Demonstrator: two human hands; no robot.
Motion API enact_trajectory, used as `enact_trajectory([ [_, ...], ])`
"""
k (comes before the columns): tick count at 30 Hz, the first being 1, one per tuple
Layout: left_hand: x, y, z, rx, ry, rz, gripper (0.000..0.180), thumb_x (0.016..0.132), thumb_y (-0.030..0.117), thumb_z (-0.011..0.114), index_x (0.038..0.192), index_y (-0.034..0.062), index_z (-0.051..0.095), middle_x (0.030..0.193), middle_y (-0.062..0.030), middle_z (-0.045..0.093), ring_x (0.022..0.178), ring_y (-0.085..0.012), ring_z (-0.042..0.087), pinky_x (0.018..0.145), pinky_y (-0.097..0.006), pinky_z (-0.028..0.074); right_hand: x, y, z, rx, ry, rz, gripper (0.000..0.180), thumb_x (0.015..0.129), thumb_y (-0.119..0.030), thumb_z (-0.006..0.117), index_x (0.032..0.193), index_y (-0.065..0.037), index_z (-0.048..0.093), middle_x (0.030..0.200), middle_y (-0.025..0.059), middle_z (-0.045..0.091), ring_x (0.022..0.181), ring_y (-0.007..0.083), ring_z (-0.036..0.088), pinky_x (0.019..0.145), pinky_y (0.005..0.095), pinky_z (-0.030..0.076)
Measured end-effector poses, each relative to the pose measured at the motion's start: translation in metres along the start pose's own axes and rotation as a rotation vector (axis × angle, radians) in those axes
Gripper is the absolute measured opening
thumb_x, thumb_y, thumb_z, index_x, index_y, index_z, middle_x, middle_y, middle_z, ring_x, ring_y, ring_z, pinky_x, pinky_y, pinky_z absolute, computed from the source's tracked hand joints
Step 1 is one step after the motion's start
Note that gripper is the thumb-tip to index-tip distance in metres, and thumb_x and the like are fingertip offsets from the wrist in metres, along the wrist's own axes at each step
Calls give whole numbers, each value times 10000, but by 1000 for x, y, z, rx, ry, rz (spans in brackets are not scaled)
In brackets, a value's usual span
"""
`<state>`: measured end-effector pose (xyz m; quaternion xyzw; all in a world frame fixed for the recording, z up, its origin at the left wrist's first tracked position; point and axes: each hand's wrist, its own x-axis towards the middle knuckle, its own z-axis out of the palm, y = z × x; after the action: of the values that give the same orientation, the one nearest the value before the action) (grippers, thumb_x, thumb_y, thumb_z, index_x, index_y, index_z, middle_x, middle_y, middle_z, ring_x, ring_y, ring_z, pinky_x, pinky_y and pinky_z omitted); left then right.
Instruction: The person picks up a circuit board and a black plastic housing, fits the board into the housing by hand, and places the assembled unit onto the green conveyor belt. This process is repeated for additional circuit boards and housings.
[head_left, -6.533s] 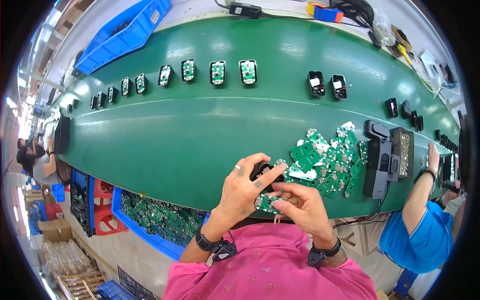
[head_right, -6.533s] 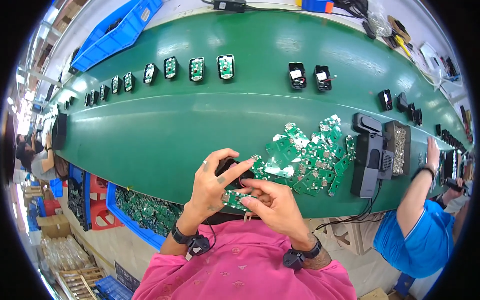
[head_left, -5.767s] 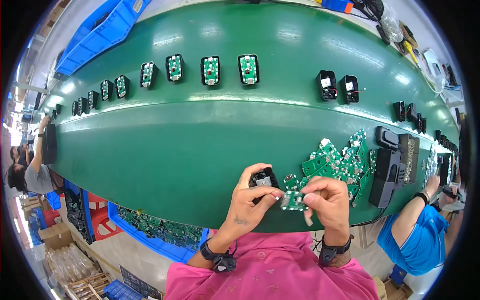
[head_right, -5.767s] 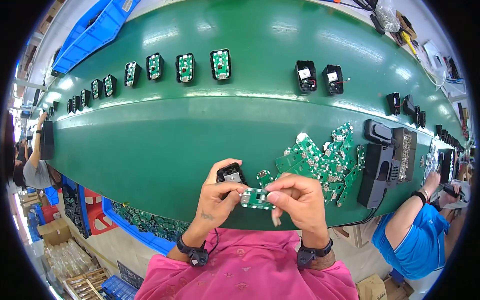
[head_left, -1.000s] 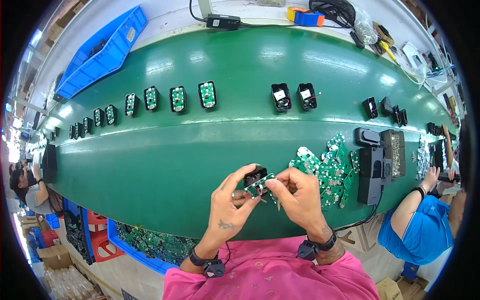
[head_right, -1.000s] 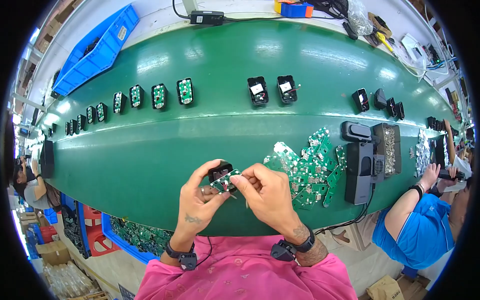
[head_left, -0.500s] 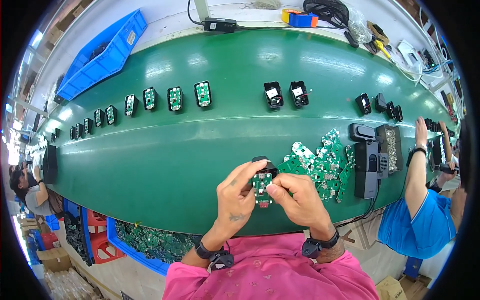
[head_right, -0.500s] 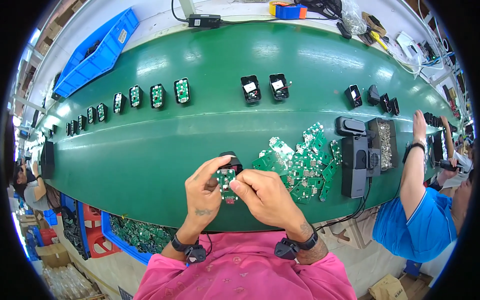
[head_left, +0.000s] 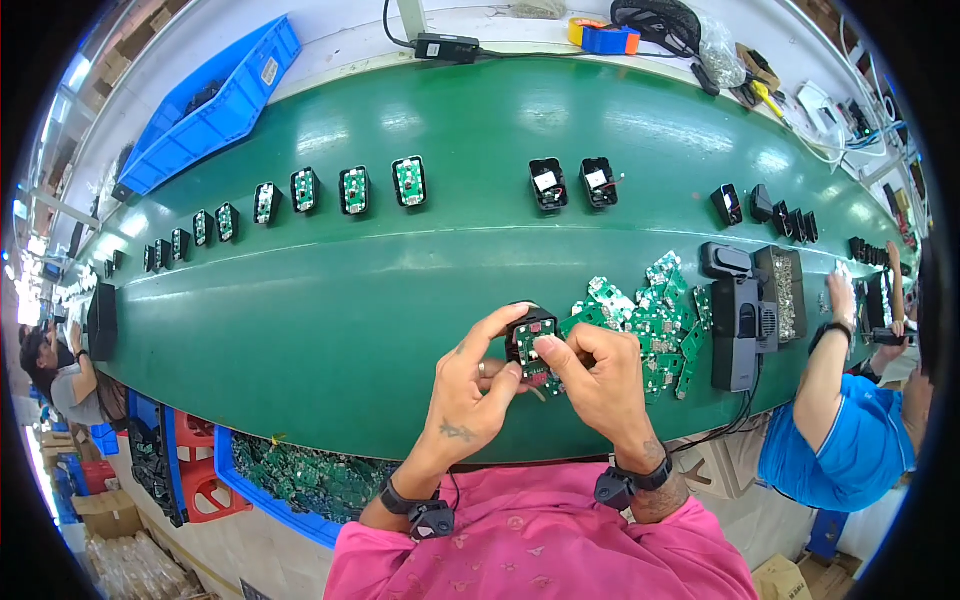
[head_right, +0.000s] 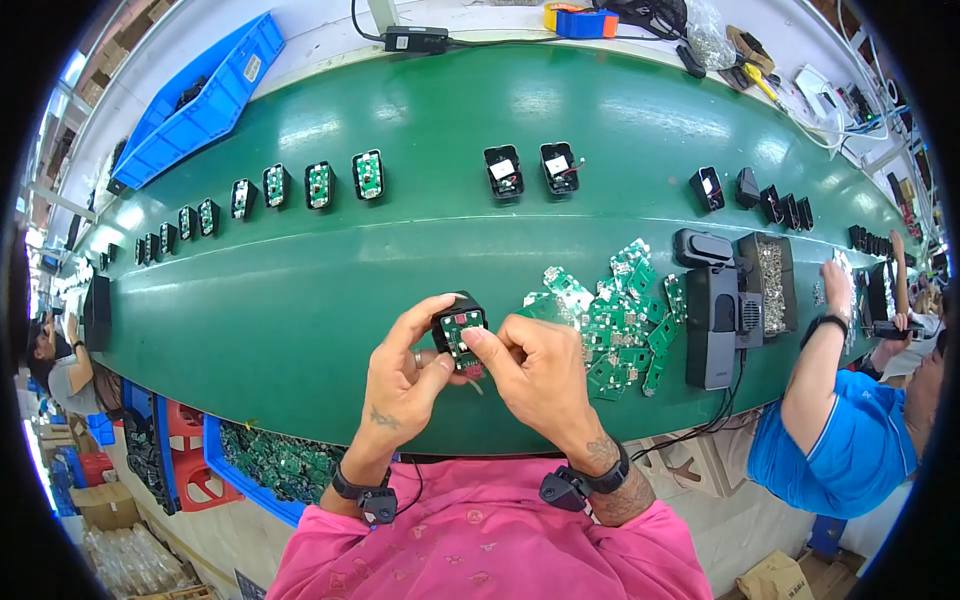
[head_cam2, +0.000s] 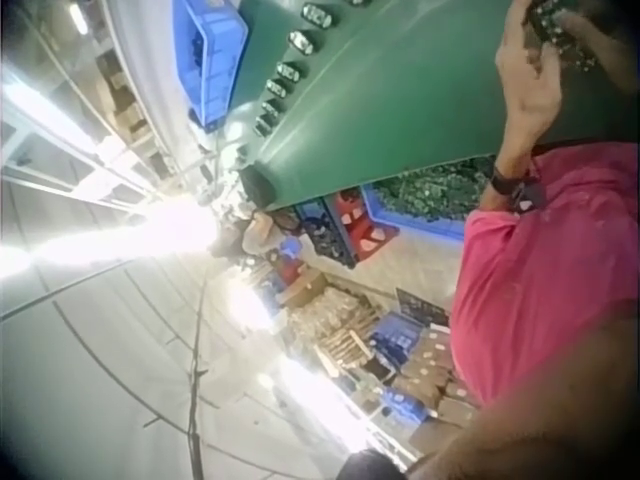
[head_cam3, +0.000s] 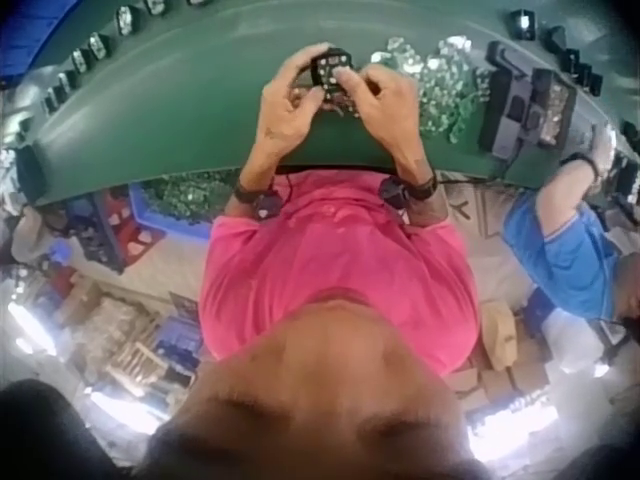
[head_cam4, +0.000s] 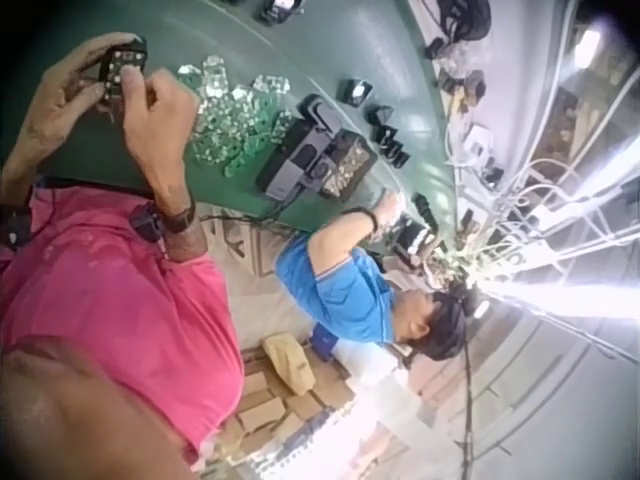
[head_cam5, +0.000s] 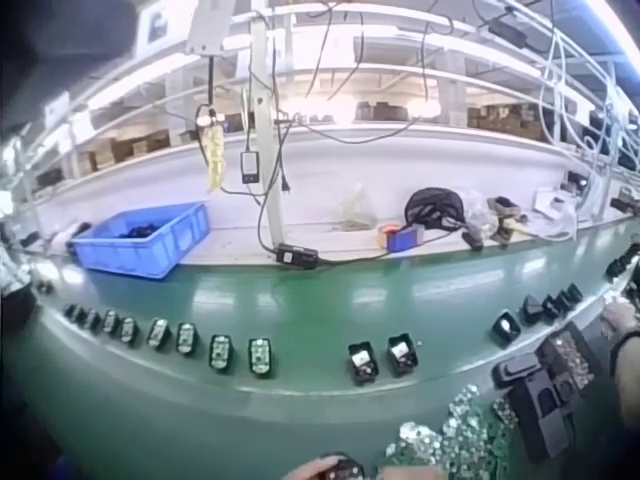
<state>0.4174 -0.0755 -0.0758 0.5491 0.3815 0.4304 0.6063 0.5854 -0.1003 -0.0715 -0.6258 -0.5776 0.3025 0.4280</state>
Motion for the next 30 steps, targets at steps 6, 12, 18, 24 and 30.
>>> enact_trajectory([
  [6,4,-6,0,14,5,-39,358,1004,107,562,1341,14,485,1197,-164,615,842,-190,709,621,-251,614,0,3,11,175,40,-14,192,943,-140,664,1089,-15,654,768,22,644,628,63,540,546,246,436],
  [12,6,-11,6,-68,12,-48,351,1022,160,544,1336,15,481,1157,-159,631,831,-193,710,574,-241,609,5,0,4,176,-179,-32,389,984,-113,588,1364,-43,541,931,65,647,761,103,578,699,265,496],
  [18,9,-12,13,56,87,93,307,1010,102,536,1302,9,550,1117,-155,671,790,-173,716,589,-275,617,3,8,18,234,-66,-110,357,991,-124,553,1340,-48,542,979,157,651,813,258,651,718,345,516],
  [24,17,-15,15,47,61,-9,298,1017,119,517,1292,9,544,1101,-159,678,796,-196,722,594,-289,622,7,19,16,248,-50,-54,344,1003,-133,540,1337,-52,544,978,154,653,819,259,651,726,343,519],
  [30,24,-16,21,201,44,84,287,1020,101,491,1291,13,527,1090,-187,678,782,-209,726,591,-300,607,7,22,21,230,70,-121,357,1001,-127,550,1351,-57,532,962,145,643,809,235,638,725,331,517],
])
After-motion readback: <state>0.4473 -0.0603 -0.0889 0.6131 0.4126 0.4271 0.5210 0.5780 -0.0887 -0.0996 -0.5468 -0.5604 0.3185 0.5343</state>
